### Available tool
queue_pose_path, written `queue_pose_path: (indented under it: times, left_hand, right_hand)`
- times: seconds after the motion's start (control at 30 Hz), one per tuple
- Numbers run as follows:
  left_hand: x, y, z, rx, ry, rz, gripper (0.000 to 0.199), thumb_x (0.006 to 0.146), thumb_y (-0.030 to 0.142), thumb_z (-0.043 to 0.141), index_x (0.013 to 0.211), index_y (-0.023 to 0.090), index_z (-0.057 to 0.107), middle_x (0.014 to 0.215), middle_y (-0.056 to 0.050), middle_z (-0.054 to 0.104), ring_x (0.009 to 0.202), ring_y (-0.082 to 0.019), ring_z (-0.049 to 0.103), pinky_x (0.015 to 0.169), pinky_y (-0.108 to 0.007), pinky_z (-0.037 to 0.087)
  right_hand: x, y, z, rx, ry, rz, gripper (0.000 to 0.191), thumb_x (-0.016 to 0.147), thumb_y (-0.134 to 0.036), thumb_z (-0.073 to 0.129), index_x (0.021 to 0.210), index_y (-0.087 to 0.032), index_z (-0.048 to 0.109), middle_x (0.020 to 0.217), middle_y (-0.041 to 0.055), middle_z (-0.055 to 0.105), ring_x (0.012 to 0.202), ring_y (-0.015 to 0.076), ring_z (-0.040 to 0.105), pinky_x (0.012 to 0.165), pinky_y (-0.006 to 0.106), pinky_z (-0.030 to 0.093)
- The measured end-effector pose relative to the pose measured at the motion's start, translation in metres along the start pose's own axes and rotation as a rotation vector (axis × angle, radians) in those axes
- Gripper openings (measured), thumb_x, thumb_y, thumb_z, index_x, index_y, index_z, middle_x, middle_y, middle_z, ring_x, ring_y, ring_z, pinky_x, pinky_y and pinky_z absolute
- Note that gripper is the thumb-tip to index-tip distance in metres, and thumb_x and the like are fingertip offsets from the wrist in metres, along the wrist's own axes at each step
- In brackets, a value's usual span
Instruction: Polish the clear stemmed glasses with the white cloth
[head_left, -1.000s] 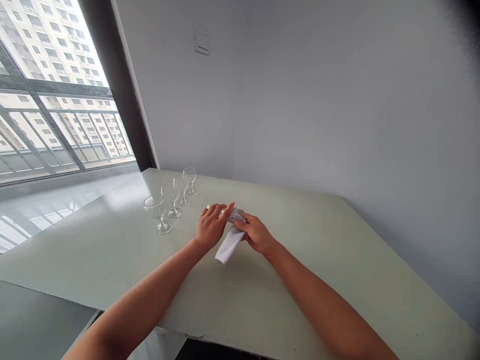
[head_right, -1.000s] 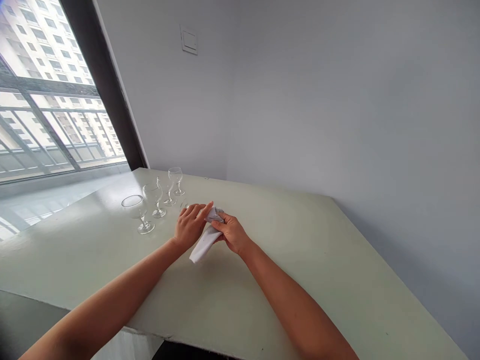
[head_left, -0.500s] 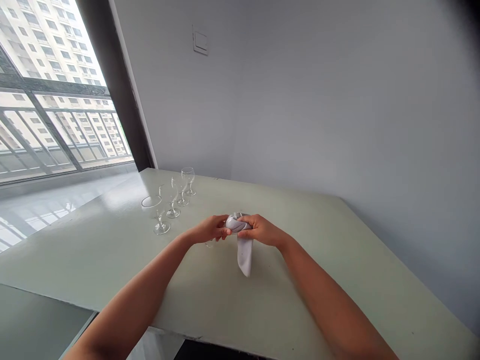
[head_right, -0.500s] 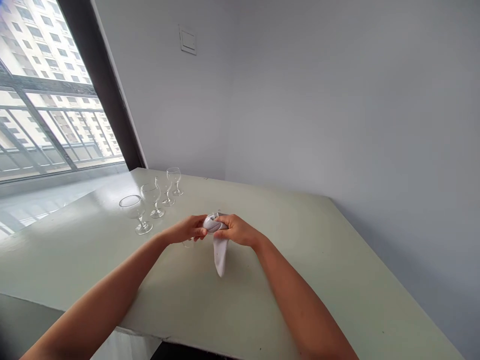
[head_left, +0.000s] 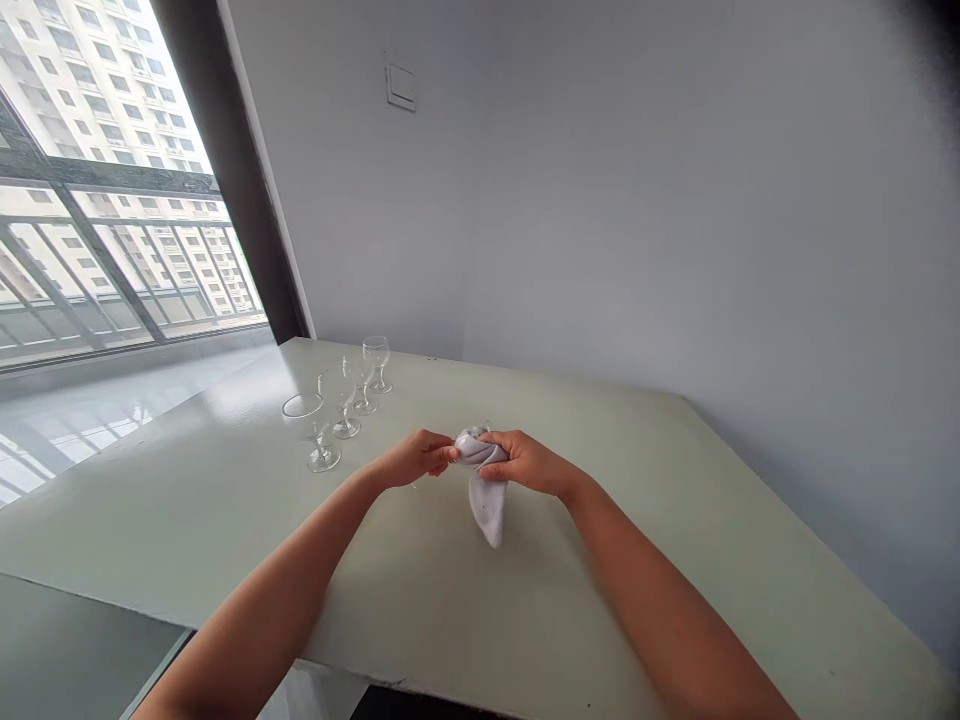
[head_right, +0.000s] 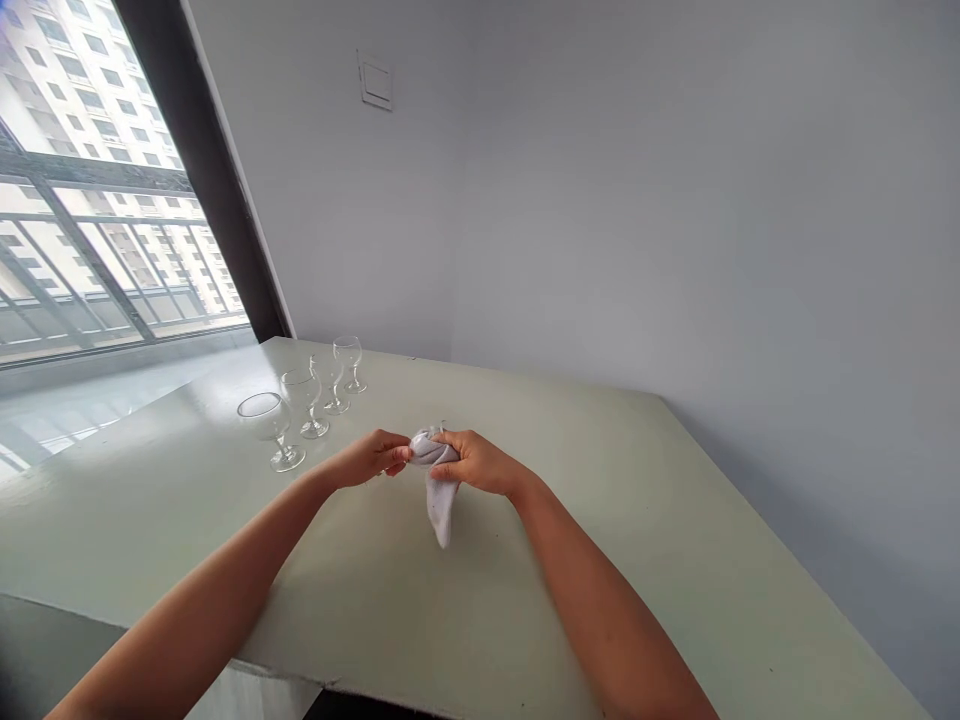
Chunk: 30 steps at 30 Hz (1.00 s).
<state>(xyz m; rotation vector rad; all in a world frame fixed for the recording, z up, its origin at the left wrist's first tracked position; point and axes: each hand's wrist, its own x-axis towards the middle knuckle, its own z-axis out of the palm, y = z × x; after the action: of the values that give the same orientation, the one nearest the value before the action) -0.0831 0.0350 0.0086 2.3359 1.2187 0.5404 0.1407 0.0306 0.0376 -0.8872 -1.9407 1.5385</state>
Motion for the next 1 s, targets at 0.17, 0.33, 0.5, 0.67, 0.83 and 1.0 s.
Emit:
queue_pose_path:
  times: [0.17, 0.33, 0.5, 0.67, 0.83, 1.0]
  left_hand:
    - [0.004, 0.011, 0.017, 0.332, 0.438, 0.060, 0.032, 0.087, 0.037, 0.040, 0.110, 0.022, 0.056, 0.093, -0.006, 0.065, 0.092, -0.021, 0.055, 0.087, -0.038, 0.035]
    - [0.003, 0.007, 0.011, 0.461, 0.486, 0.119, 0.030, 0.084, 0.043, 0.046, 0.102, 0.022, 0.059, 0.077, -0.004, 0.065, 0.080, -0.019, 0.057, 0.095, -0.041, 0.027]
    - [0.003, 0.001, 0.008, 0.069, 0.048, 0.017, 0.043, 0.086, 0.051, 0.031, 0.077, 0.021, 0.061, 0.064, 0.001, 0.062, 0.054, -0.011, 0.052, 0.059, -0.024, 0.038]
    - [0.005, 0.009, 0.019, 0.354, 0.432, 0.073, 0.036, 0.084, 0.043, 0.045, 0.110, 0.022, 0.056, 0.092, -0.008, 0.065, 0.088, -0.021, 0.054, 0.078, -0.034, 0.037]
    - [0.003, 0.001, 0.005, 0.345, 0.411, 0.088, 0.035, 0.081, 0.050, 0.046, 0.095, 0.022, 0.062, 0.073, -0.004, 0.065, 0.075, -0.018, 0.054, 0.077, -0.033, 0.037]
    - [0.002, 0.003, 0.006, 0.004, -0.032, 0.049, 0.047, 0.088, 0.049, 0.027, 0.079, 0.019, 0.062, 0.066, -0.001, 0.062, 0.057, -0.011, 0.052, 0.054, -0.023, 0.037]
  right_hand:
    - [0.015, 0.016, 0.004, 0.345, 0.270, 0.089, 0.031, 0.063, -0.030, 0.070, 0.090, -0.017, 0.063, 0.070, 0.0004, 0.058, 0.062, 0.0131, 0.053, 0.054, 0.026, 0.044]
    - [0.014, 0.011, 0.016, 0.447, 0.265, 0.059, 0.031, 0.065, -0.032, 0.069, 0.091, -0.018, 0.062, 0.071, 0.0005, 0.059, 0.060, 0.0116, 0.052, 0.052, 0.024, 0.043]
    - [0.000, 0.002, -0.005, 0.060, 0.020, 0.018, 0.030, 0.064, -0.026, 0.068, 0.093, -0.018, 0.065, 0.073, 0.0001, 0.061, 0.066, 0.0134, 0.054, 0.055, 0.024, 0.043]
    - [0.013, 0.018, 0.003, 0.388, 0.267, 0.065, 0.032, 0.063, -0.031, 0.070, 0.089, -0.015, 0.062, 0.069, 0.0013, 0.059, 0.059, 0.0120, 0.053, 0.048, 0.022, 0.041]
    - [0.010, 0.013, 0.015, 0.318, 0.207, 0.007, 0.033, 0.067, -0.032, 0.067, 0.095, -0.017, 0.061, 0.074, 0.0014, 0.059, 0.063, 0.0123, 0.053, 0.051, 0.023, 0.042]
    - [-0.003, 0.002, -0.011, -0.016, -0.015, 0.010, 0.027, 0.067, -0.025, 0.065, 0.093, -0.019, 0.065, 0.071, -0.0006, 0.060, 0.065, 0.0131, 0.053, 0.056, 0.024, 0.042]
